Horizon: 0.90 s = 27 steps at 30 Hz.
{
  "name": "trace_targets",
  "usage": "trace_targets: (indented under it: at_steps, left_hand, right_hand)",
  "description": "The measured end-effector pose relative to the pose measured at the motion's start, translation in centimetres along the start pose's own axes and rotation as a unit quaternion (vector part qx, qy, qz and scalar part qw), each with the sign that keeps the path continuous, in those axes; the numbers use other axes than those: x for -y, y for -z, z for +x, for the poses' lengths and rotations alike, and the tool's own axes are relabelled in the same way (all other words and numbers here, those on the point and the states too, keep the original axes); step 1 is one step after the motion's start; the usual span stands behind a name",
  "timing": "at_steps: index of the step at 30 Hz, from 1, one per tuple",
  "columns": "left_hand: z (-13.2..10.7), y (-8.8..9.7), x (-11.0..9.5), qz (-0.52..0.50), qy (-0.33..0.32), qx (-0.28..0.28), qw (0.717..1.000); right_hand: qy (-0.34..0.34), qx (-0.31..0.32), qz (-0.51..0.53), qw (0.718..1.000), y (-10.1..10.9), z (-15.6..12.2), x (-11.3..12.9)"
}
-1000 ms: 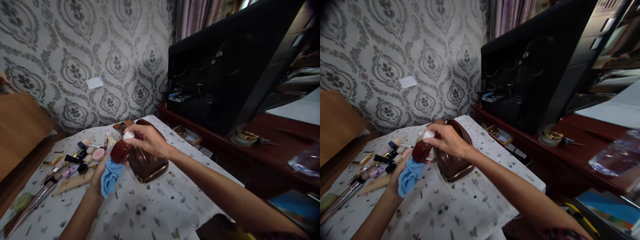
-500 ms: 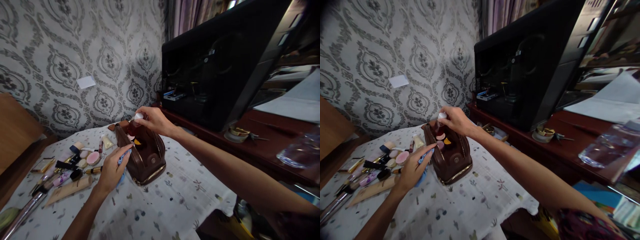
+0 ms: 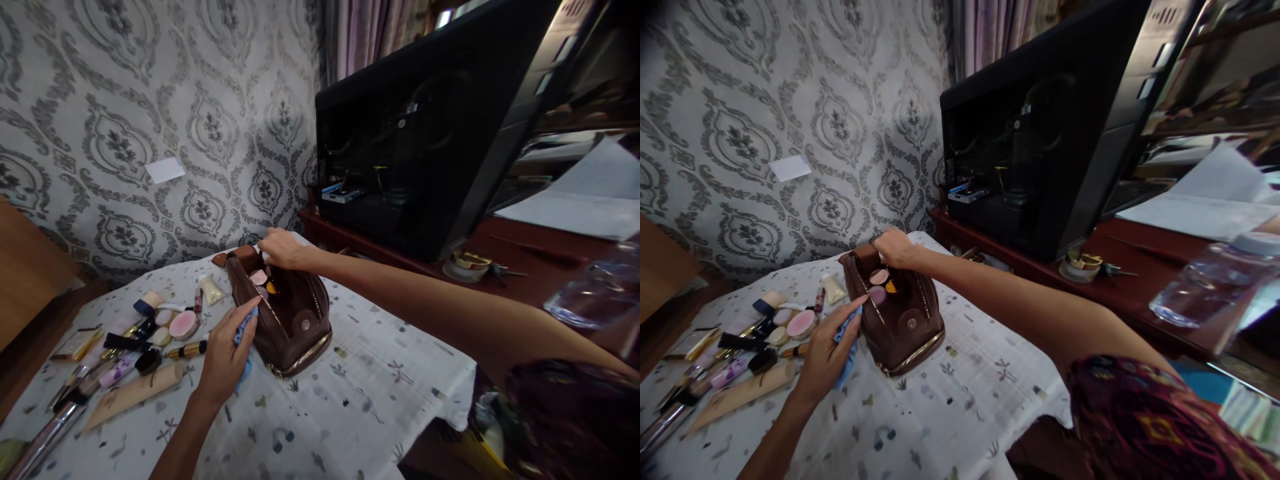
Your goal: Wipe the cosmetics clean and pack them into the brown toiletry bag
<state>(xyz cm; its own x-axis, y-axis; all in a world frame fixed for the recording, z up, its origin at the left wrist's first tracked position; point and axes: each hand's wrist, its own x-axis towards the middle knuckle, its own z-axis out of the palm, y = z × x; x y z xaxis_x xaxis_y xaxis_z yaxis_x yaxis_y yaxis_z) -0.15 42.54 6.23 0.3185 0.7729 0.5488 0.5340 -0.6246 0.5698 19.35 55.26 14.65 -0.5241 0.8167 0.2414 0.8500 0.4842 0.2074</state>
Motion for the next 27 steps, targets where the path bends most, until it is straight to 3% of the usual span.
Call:
trace_targets:
  at_steps: [20, 27]
  left_hand:
    - [0.0, 0.0, 0.2, -0.014, 0.005, 0.011, 1.0]
    - [-0.1, 0.1, 0.0, -0.011, 0.01, 0.012, 1.0]
  right_hand:
    - [0.05, 0.041, -0.073, 0.995, -2.7, 3.5, -0.2]
    - [0.071, 0.074, -0.084, 0.991, -2.2, 4.0, 0.0]
